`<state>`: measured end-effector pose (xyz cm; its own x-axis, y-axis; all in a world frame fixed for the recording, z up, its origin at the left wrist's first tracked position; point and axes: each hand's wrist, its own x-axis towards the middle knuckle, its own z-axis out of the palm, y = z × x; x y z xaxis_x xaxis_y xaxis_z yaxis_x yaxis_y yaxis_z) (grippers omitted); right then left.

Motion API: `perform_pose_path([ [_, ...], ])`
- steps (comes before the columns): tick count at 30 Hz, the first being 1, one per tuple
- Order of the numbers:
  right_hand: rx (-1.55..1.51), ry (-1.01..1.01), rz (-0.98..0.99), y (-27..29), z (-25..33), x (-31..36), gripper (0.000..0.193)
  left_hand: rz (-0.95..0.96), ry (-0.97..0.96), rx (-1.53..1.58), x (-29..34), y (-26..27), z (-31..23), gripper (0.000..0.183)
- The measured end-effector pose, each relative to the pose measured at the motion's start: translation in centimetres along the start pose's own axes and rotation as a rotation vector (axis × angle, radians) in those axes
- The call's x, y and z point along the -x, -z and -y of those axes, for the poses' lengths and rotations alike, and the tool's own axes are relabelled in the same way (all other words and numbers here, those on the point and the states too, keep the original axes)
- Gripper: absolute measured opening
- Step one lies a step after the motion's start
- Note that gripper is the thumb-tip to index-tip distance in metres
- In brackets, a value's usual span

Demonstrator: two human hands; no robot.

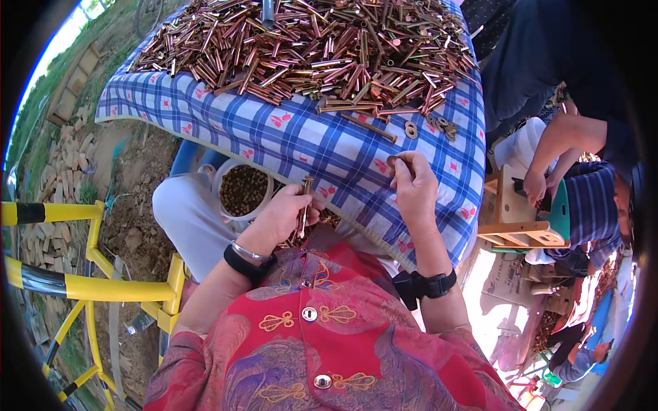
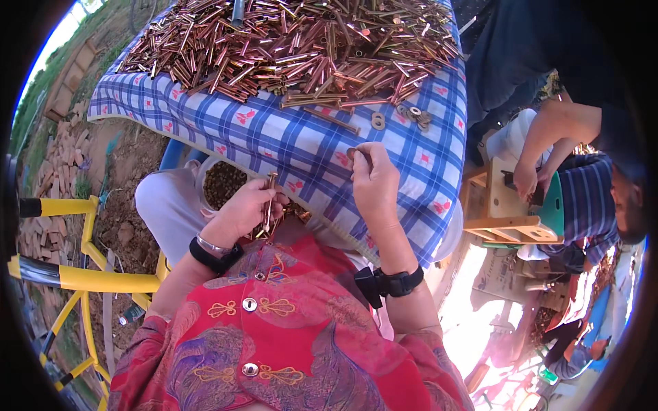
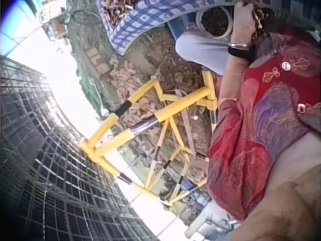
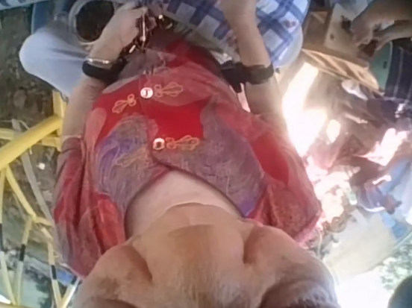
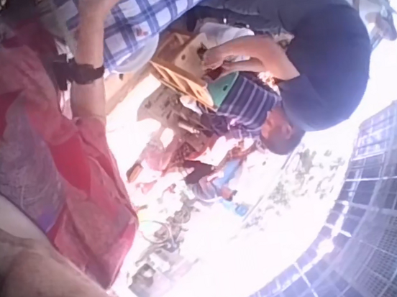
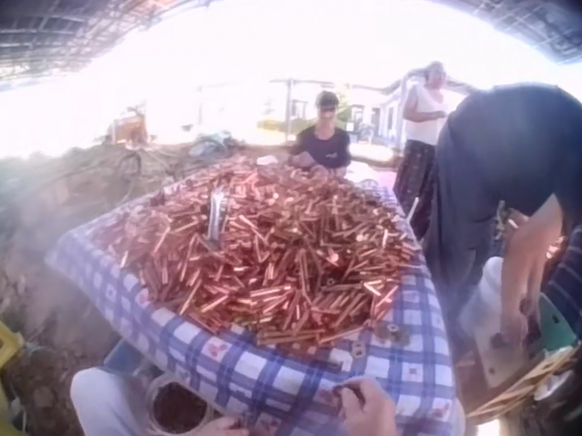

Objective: Assemble metal tubes with nuts and bolts in an outdoor workshop.

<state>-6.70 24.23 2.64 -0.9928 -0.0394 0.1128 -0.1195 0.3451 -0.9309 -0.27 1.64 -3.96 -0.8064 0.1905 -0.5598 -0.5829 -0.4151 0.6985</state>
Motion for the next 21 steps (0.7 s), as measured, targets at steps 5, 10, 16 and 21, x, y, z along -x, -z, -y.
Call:
perform_pose_path([
  [5, 0.167, 0.17, -0.045, -0.1, 0.0, -2.4, 0.007, -0.101, 0.03, -0.221, -0.1, -1.0, -0.4, 0.023],
  [10, 0.398, 0.471, -0.04, 0.8, -0.5, -5.4, 0.006, -0.022, -0.075, -0.327, 1.4, -3.6, -4.5, 0.023],
  [16, 0.464, 0.524, 0.114, 0.1, -0.2, -5.6, 0.006, 0.166, -0.094, -0.066, -0.3, -6.6, -6.2, 0.025],
  [21, 0.338, 0.416, 0.141, -0.4, 0.7, -3.8, 0.005, 0.159, -0.102, 0.221, -1.7, -7.9, -5.6, 0.025],
])
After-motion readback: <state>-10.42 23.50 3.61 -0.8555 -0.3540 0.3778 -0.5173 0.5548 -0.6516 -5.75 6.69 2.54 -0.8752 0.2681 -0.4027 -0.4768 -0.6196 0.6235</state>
